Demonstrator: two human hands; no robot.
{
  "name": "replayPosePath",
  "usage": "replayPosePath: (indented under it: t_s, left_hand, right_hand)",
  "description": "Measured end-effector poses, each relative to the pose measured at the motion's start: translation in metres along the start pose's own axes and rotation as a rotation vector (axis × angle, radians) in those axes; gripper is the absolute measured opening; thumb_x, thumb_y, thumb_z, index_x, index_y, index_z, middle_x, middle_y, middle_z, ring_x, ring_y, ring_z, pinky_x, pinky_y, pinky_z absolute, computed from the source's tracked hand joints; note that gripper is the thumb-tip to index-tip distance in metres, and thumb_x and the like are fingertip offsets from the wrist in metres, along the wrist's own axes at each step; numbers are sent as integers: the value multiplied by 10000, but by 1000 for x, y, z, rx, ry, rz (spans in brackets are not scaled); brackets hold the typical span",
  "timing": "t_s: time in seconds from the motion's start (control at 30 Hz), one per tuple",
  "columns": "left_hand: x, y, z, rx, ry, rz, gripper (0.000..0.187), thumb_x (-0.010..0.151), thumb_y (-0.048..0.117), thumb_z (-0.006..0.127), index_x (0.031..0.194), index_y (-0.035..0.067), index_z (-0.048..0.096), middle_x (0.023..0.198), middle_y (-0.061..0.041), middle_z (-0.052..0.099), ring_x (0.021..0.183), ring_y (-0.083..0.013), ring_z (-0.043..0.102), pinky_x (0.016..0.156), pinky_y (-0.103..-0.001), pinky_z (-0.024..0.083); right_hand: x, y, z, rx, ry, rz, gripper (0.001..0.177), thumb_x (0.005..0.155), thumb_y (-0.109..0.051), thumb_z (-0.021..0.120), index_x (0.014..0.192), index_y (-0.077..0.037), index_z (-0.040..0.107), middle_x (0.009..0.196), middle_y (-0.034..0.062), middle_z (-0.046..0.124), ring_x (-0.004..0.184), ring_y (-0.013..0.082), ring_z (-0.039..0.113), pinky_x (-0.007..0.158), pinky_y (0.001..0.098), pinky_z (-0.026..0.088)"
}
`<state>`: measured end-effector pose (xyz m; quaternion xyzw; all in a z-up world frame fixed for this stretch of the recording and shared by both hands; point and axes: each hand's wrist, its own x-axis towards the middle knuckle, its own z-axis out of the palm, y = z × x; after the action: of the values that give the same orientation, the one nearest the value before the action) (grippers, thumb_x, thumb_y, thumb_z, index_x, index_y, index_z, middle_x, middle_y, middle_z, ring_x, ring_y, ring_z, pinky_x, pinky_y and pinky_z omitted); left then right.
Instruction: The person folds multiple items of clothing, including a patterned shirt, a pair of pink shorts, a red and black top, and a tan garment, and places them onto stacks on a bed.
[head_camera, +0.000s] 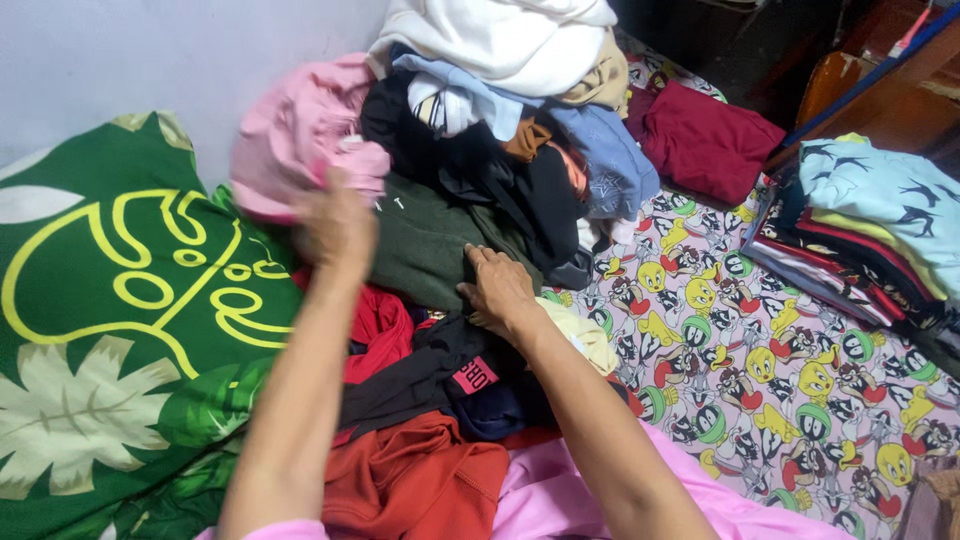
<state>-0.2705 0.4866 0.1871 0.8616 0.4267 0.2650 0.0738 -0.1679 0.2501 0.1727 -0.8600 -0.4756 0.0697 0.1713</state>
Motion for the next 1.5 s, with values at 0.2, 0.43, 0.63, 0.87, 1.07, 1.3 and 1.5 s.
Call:
replayPosePath:
  t_s: [0.2, 0.43, 0.63, 0.87, 1.07, 1.3, 1.5]
  left_hand:
    - [-81, 158, -6, -459, 7, 463, 490, 920, 128, 614, 1384, 10, 510, 745, -199, 666, 644, -419, 651, 602, -560, 482]
    - [-156, 285, -53, -829, -206, 877, 526, 884, 362, 752, 1329, 151, 567, 1270, -79, 680, 1270, -287, 592, 1127, -514, 352]
    - [-197, 355, -61, -957, -157, 1094, 1004, 648, 536, 842, 1455, 67, 471, 1430, -189, 524, 1347, -369, 479, 1134, -555, 298]
    - [-248, 428, -25, -901, -970, 691, 611, 792, 383, 789, 1296, 80, 627, 1083, -125, 743, 982, -291, 729, 844, -439, 575]
    - [-270, 500, 30, -1802, -1740, -317, 431, 1057, 277, 485, 1282, -65, 620, 1176, -227, 701, 1018, -303, 704, 921, -440, 585]
    - [-283, 530, -24, -2195, -1759, -476, 562, 1045, 432, 398, 1322, -25, 573, 1239, -205, 663, 1102, -311, 690, 1018, -462, 564]
    - [-308, 484, -82, -1691, -1669, -88, 942, 935, 662, 498, 1568, -25, 386, 1457, -190, 573, 1290, -270, 601, 1078, -382, 476]
  right_hand:
    - [-22, 16, 6, 709, -1, 159, 807, 880, -387, 715, 1514, -83, 319, 1389, 182, 543, 1245, 366, 544, 999, 468, 473]
    - [-103, 150, -2, 1177, 653, -40, 533, 1122, -305, 473, 1576, -67, 327, 1536, 113, 472, 1437, 277, 461, 1190, 411, 407]
    - [-222, 201, -146, 1244, 831, 58, 573, 1085, -392, 553, 1454, 35, 454, 1394, 176, 592, 1269, 306, 598, 1088, 452, 483]
    - [-302, 237, -223, 1897, 1016, 113, 480, 1099, -432, 524, 1391, -51, 546, 1337, 110, 638, 1262, 276, 632, 1132, 509, 487]
    - [-359, 236, -251, 1760, 905, -38, 636, 1051, -504, 389, 1483, -38, 412, 1441, 163, 585, 1380, 311, 581, 1196, 483, 451]
    - [-387, 221, -213, 1360, 788, 298, 587, 1052, -435, 447, 1466, -19, 434, 1419, 135, 592, 1342, 260, 574, 1167, 423, 448]
    - [-366, 235, -196, 1451, 962, 371, 555, 1040, -405, 476, 1428, -8, 475, 1373, 120, 620, 1285, 233, 597, 1120, 396, 468]
